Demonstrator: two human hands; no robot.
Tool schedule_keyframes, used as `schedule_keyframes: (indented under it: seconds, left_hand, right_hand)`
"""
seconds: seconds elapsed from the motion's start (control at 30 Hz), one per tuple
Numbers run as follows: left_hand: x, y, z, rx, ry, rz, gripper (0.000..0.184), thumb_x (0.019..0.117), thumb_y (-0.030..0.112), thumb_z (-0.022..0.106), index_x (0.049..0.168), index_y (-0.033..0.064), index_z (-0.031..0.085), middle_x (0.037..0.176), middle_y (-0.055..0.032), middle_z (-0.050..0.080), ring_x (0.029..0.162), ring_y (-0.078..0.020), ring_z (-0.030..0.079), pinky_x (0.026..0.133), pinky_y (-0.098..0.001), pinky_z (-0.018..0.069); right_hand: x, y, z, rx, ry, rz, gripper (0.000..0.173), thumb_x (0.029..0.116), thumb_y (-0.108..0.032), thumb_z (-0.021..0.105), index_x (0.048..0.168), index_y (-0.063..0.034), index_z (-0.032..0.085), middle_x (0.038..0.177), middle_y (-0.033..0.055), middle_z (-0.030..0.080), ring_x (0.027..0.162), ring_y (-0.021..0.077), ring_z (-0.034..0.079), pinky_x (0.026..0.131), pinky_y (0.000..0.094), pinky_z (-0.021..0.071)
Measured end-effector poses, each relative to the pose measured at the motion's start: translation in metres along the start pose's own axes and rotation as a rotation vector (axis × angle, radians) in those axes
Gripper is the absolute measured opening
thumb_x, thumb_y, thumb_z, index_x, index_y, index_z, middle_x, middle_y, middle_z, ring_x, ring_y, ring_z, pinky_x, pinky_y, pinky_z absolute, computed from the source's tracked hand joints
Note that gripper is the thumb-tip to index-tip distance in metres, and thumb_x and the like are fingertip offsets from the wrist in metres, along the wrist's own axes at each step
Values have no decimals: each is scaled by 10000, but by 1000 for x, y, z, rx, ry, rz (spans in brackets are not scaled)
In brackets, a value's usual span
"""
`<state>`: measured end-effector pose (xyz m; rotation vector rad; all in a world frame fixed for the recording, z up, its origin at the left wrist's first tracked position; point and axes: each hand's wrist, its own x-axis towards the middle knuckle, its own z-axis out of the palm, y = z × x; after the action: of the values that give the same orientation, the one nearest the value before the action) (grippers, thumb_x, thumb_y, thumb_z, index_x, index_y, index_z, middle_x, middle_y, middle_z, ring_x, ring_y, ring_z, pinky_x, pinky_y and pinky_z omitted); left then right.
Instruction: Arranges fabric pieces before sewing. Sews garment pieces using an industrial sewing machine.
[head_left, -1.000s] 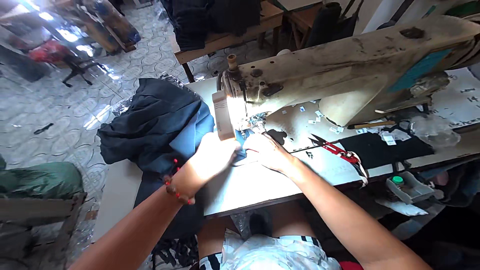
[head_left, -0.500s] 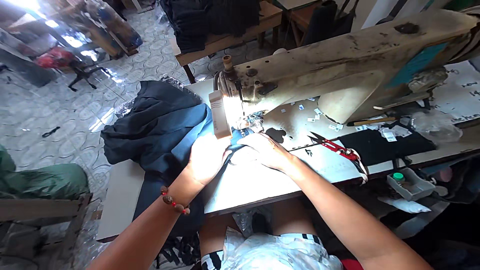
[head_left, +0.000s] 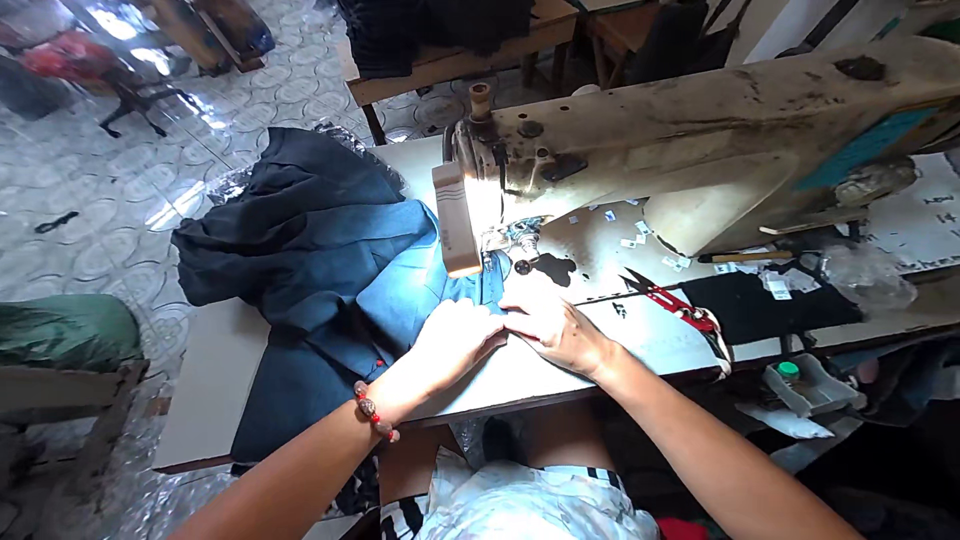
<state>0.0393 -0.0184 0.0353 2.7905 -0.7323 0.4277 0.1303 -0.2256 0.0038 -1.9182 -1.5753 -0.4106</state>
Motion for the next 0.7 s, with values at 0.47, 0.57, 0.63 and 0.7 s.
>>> schedule_keyframes:
  seconds: [0.47, 0.57, 0.63, 0.7]
  left_hand:
    - [14, -32, -5, 25, -101, -122, 461, 995, 483, 545, 1101, 83, 748, 1290, -78, 700, 1125, -285, 674, 898, -461, 547]
    - [22, -40, -2, 44, -110, -153, 523, 1010, 542, 492, 1128, 102, 748, 1304, -67, 689, 1155, -273, 658, 948, -454, 533]
    - [28, -44, -8, 64, -162, -164, 464, 1036, 461, 463, 1151, 108, 741, 1309, -54, 682, 1151, -272, 646, 940, -461, 525]
    - [34, -45, -27, 90, -197, -197, 357, 1030, 330, 470, 1117, 107, 734, 1274, -85, 675, 1142, -311, 631, 886, -506, 515]
  right_hand:
    - [22, 18, 4, 23, -16, 109, 200, 932, -92, 578, 968, -13, 759, 1037, 139, 738, 1052, 277, 705, 953, 411, 555]
    - [26, 27, 10, 72, 16, 171, 166, 935, -89, 612, 984, -17, 753, 1031, 131, 733, 1054, 253, 697, 976, 372, 549]
    - [28, 29, 10, 93, 2, 222, 153, 938, -97, 614, 982, -27, 742, 1008, 117, 722, 1019, 233, 692, 950, 368, 550]
    - [28, 29, 9, 115, -34, 275, 151, 954, -93, 614, 1011, -32, 740, 1038, 114, 723, 1041, 221, 689, 970, 364, 542]
